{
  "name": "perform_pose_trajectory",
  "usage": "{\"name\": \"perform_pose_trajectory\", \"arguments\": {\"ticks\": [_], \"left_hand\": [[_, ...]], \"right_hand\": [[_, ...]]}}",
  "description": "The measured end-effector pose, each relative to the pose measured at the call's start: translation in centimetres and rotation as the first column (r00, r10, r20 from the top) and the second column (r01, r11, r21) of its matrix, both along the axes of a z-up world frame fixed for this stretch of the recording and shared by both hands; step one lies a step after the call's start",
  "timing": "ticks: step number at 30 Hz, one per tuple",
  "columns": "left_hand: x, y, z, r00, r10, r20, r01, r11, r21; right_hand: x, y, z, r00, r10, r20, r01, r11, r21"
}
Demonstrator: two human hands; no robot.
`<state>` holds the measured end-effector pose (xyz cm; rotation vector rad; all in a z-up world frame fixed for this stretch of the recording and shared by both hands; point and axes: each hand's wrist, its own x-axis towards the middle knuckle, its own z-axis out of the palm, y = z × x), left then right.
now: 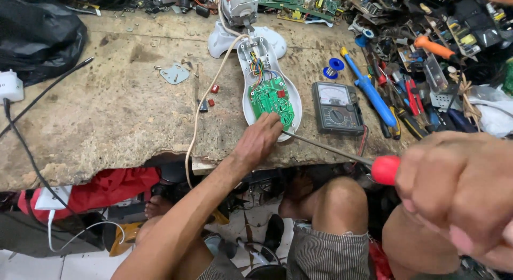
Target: The person uses a blue desoldering pump to remove solder from a green circuit board. They then use a red-handled screwdriver to probe and manipulate components on the board while it rests on a white plastic casing.
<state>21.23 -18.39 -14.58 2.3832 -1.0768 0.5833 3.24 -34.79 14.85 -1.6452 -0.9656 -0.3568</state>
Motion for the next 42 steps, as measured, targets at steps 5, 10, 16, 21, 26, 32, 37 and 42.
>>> {"name": "perform_pose_trajectory", "arguments": {"ticks": [5, 10, 16, 21, 26, 32, 37, 42], "left_hand": [[0.0, 0.1, 0.0, 0.999, 0.004, 0.041, -0.002, 0.999, -0.046], [0.1, 0.2, 0.1, 0.999, -0.04, -0.003, 0.039, 0.995, -0.092], [0.4, -0.2, -0.3, 1.0, -0.008, 0.011, 0.008, 0.999, -0.049], [0.1, 0.2, 0.7, 0.992, -0.098, 0.08, 0.106, 0.99, -0.095], [0.3, 0.2, -0.1, 0.993, -0.094, 0.072, 0.102, 0.99, -0.102], [0.3, -0.1, -1.1, 0.993, -0.055, 0.102, 0.062, 0.996, -0.066], [0.2, -0.4, -1.3, 0.991, -0.018, 0.135, 0.045, 0.979, -0.197], [-0.9, -0.2, -0.1, 0.99, -0.051, 0.133, 0.076, 0.979, -0.191]], "right_hand": [[0.4, 0.0, -2.6, 0.96, 0.278, -0.004, -0.278, 0.96, 0.029], [0.8, 0.4, -2.1, 0.994, -0.093, 0.054, 0.09, 0.994, 0.054], [1.9, -3.8, -7.6, 0.995, -0.026, 0.093, -0.007, 0.943, 0.333], [1.4, -1.9, -6.0, 0.917, -0.365, 0.158, 0.352, 0.93, 0.108], [2.8, -2.3, -11.3, 0.847, -0.426, 0.316, 0.344, 0.895, 0.285], [1.8, 0.4, -13.8, 0.573, -0.769, 0.284, 0.69, 0.639, 0.338], [1.3, 1.0, -11.5, 0.693, -0.657, 0.296, 0.7, 0.712, -0.057], [0.5, 0.7, -8.9, 0.826, -0.545, 0.141, 0.562, 0.812, -0.156]]}}
